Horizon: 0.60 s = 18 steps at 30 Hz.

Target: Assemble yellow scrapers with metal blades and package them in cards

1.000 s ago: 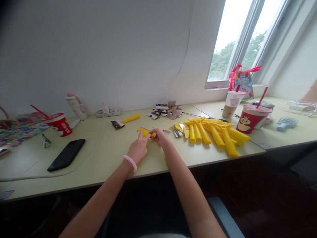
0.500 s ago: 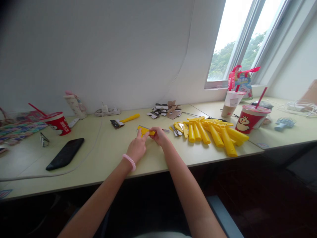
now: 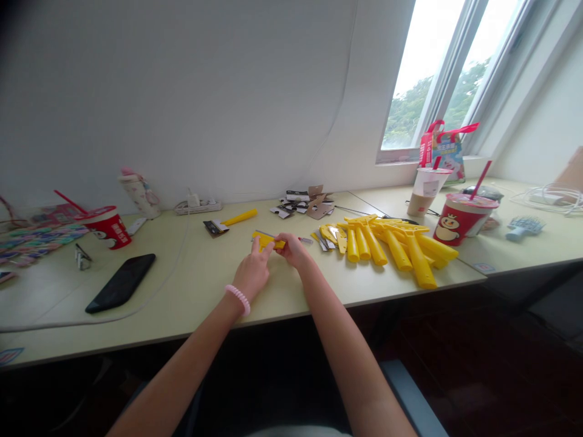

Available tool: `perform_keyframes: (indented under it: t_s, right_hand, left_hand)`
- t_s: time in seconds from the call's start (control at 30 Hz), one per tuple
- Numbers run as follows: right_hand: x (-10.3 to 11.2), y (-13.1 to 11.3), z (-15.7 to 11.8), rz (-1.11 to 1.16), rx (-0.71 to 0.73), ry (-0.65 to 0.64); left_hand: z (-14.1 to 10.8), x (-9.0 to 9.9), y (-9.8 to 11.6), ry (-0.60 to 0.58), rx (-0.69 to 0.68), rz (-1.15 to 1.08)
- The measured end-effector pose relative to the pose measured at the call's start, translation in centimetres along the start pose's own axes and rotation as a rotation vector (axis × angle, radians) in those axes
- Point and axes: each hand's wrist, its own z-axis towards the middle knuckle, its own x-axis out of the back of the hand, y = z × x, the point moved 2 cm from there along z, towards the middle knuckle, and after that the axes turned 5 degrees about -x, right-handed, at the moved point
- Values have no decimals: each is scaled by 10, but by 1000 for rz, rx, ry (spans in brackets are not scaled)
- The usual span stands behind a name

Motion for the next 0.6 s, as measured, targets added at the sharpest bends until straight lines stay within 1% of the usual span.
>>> perform_keyframes:
  t_s: [0.1,0.33,0.47,0.53,0.6]
  right_hand:
    - [-1,0,-1,66,-66,-29]
    - [-2,0,-2,17,-48,-56]
    - [-3,0,-3,-33,-55,-84]
    - [-4,0,-3,-87,-23,-57]
    - [-4,-1,-3,-196,75,16]
  left_hand:
    - [0,0,0,17,-8,-3]
    - [-1,1,0,26,-3,-14]
    - [0,1,-3,22,25,-24]
    - [2,2,-6,30,55,-35]
    - [7,5,-12,68,88,-71]
